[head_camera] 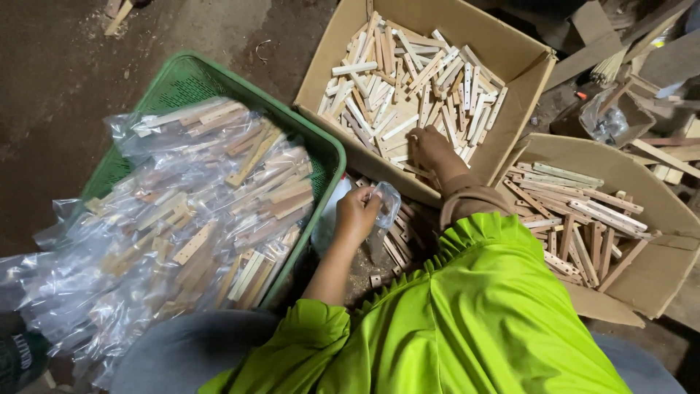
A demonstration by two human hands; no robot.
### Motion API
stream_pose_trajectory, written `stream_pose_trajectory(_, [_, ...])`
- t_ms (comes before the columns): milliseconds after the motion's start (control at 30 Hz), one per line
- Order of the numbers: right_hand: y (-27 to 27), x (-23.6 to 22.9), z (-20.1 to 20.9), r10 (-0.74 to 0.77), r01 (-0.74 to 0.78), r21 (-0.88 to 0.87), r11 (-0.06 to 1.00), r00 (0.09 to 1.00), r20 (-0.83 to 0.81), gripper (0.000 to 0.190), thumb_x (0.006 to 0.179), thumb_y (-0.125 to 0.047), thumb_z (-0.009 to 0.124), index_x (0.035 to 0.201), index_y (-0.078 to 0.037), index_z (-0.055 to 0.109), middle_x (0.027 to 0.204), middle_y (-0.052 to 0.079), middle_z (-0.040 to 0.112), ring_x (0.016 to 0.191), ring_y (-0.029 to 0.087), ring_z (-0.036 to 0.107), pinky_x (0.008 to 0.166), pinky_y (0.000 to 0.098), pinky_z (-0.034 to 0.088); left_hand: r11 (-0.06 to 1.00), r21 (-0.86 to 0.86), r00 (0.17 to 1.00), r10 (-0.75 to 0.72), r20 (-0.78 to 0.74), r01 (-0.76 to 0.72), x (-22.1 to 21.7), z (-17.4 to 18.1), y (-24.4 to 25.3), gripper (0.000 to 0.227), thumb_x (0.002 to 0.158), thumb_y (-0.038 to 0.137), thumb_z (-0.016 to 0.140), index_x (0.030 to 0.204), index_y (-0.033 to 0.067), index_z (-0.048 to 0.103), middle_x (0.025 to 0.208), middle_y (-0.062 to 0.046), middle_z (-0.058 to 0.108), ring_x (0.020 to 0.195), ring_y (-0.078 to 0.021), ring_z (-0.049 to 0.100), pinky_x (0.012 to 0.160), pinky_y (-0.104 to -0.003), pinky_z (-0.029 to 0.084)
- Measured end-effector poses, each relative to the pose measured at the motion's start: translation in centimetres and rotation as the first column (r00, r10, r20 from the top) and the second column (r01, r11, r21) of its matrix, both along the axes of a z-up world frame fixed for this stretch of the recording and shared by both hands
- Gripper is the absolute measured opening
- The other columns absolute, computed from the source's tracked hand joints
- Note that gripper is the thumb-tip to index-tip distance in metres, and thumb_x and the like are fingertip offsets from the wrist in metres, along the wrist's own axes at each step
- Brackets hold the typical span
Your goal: The person picks up wooden pieces from boxes and places them into plastic bags by hand.
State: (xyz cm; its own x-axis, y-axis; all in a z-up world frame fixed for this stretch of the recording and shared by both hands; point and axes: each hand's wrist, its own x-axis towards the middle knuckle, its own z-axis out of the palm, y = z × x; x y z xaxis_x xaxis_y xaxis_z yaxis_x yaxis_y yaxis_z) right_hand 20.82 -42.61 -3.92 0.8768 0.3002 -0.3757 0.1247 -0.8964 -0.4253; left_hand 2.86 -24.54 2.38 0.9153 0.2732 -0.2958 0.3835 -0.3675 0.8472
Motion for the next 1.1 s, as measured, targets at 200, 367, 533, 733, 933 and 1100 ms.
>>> stream_pose_trajectory(200, [0.5,0.6,-3.6,0.093,-0.098,-0.085,0.992,0.994,-0.061,0.037,0.103,-0.018,0.045,0.125,-0.007,0.072,0.127,0.026,0.066,0.118,0.046,0.066,0.101,0.0543,0.055,0.999,0.028,1.000,-0.024,-0.014,0.025,-0.4,-1.7,-0.2,0.021,0.088,0.027,0.069,0.099,0.0132,0.080,0.080,-0.007,0.078,0.086,-0.0273,0.077,0.074,-0.041,0.060])
stream_pose_trajectory(367, [-0.2,1.4,-3.0,0.044,-0.049,-0.081,0.996,0.998,-0.054,0.036,0.089,-0.016,0.062,0.125,-0.012,0.067,0.121,0.020,0.069,0.118,0.041,0.066,0.100,0.0505,0.054,0.999,-0.039,0.999,0.016,-0.030,-0.017,-0.7,-1.8,0.5,0.025,0.084,0.023,0.072,0.105,0.0119,0.079,0.086,-0.006,0.079,0.083,-0.0210,0.076,0.074,-0.035,0.060])
stream_pose_trajectory(533, [-0.6,-0.4,0.3,0.030,-0.026,0.065,0.998,0.997,-0.066,0.040,0.079,-0.015,0.080,0.114,-0.010,0.064,0.117,0.016,0.071,0.119,0.040,0.065,0.102,0.0506,0.051,0.998,-0.054,0.999,0.010,-0.035,-0.012,-0.7,-2.9,0.4,0.024,0.085,0.024,0.073,0.105,0.0114,0.079,0.086,-0.006,0.079,0.083,-0.0209,0.077,0.073,-0.035,0.059])
stream_pose_trajectory(733, [-3.9,-6.4,8.5,-0.409,0.106,0.681,0.724,0.862,0.301,0.037,0.093,-0.004,0.083,0.128,-0.009,0.070,0.098,0.020,0.073,0.088,0.032,0.073,0.075,0.0390,0.062,0.995,-0.091,0.999,0.042,0.011,-0.040,-1.4,-0.7,0.0,0.022,0.091,0.023,0.069,0.104,0.0074,0.078,0.081,-0.009,0.078,0.079,-0.0236,0.077,0.072,-0.036,0.059])
stream_pose_trajectory(933, [-6.0,-14.1,14.7,-0.466,0.136,0.909,0.395,0.882,0.071,0.026,0.090,0.007,0.083,0.114,0.006,0.072,0.090,0.019,0.072,0.079,0.021,0.071,0.074,0.0348,0.064,0.995,-0.060,0.992,0.087,0.094,-0.082,-1.4,-0.1,-1.4,0.021,0.092,0.025,0.067,0.099,0.0087,0.078,0.075,-0.007,0.076,0.076,-0.0254,0.076,0.071,-0.039,0.060])
stream_pose_trajectory(1100, [-3.6,-17.4,15.0,-0.137,-0.176,0.620,0.764,0.896,0.423,0.020,0.084,-0.001,0.086,0.103,-0.008,0.080,0.096,0.014,0.076,0.088,0.034,0.073,0.080,0.0438,0.058,0.990,0.012,0.965,0.134,0.225,-0.140,-2.5,-0.8,-2.2,0.020,0.090,0.021,0.065,0.096,0.0069,0.078,0.079,-0.015,0.075,0.083,-0.0363,0.075,0.076,-0.046,0.060])
